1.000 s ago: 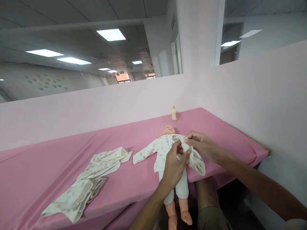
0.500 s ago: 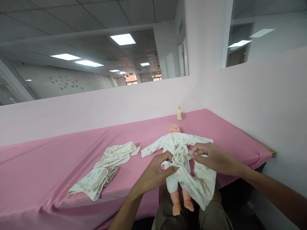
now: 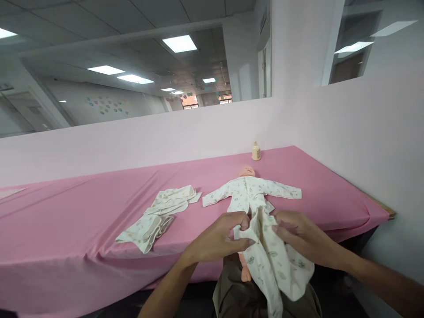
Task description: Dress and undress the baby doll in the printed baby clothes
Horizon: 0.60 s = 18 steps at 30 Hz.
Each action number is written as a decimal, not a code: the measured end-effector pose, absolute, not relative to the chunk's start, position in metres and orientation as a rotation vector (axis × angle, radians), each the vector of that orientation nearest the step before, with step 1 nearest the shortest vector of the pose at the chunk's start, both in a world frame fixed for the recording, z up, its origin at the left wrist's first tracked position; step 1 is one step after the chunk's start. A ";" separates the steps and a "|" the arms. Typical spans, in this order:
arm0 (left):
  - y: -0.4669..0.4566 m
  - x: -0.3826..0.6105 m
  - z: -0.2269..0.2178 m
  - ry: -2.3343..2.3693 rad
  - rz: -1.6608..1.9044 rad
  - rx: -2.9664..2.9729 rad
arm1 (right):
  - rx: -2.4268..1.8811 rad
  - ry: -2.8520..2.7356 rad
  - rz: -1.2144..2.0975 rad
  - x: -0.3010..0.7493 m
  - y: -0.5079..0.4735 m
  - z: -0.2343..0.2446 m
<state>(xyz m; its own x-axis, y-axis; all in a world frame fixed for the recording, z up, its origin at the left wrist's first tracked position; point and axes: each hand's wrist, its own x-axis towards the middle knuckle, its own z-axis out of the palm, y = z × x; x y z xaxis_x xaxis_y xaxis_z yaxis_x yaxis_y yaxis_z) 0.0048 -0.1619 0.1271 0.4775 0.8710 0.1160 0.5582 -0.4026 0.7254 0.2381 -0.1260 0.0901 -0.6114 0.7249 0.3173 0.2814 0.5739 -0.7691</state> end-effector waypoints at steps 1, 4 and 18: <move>-0.162 -0.002 0.127 1.185 0.663 2.091 | -0.834 -2.124 0.928 0.244 -0.122 0.088; -0.162 -0.020 0.130 1.181 0.695 2.066 | -0.914 -1.953 0.947 0.264 -0.109 0.085; -0.146 -0.032 0.145 1.147 0.352 2.277 | -1.010 -1.805 0.961 0.284 -0.089 0.076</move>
<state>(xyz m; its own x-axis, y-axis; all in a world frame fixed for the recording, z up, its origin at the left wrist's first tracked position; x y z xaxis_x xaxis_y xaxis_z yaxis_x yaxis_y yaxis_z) -0.0323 -0.1462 0.1451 0.5993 0.8003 -0.0170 0.6532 -0.4767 0.5883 0.2835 -0.0886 0.0761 -0.3283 0.8984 0.2918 0.2593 0.3828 -0.8867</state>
